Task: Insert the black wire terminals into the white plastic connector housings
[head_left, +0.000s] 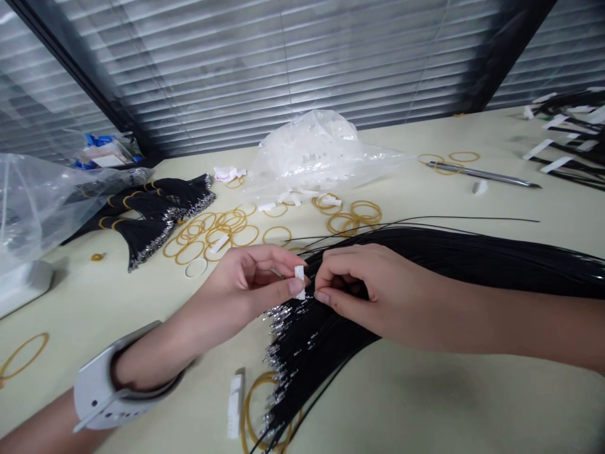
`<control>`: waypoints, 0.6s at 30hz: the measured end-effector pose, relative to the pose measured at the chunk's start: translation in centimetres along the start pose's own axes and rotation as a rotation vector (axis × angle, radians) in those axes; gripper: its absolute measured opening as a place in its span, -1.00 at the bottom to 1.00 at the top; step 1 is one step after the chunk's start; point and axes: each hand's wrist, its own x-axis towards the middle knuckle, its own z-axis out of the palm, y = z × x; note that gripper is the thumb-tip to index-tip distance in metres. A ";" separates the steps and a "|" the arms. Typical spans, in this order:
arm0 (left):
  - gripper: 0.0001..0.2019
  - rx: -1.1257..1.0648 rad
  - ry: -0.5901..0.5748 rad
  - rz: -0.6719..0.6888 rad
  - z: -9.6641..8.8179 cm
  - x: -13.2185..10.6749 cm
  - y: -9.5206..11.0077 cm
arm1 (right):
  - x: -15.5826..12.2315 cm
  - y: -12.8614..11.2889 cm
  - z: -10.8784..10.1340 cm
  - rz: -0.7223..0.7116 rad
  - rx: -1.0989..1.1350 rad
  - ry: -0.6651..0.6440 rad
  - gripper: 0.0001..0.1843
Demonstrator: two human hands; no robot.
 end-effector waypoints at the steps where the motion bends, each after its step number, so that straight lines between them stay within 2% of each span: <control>1: -0.80 -0.008 0.001 -0.001 0.0 0.0 0.0 | 0.0 0.0 0.0 -0.002 0.008 -0.001 -0.87; 18: -0.83 0.048 -0.003 0.013 0.2 0.0 0.0 | -0.1 0.0 0.3 -0.030 0.025 0.027 -0.86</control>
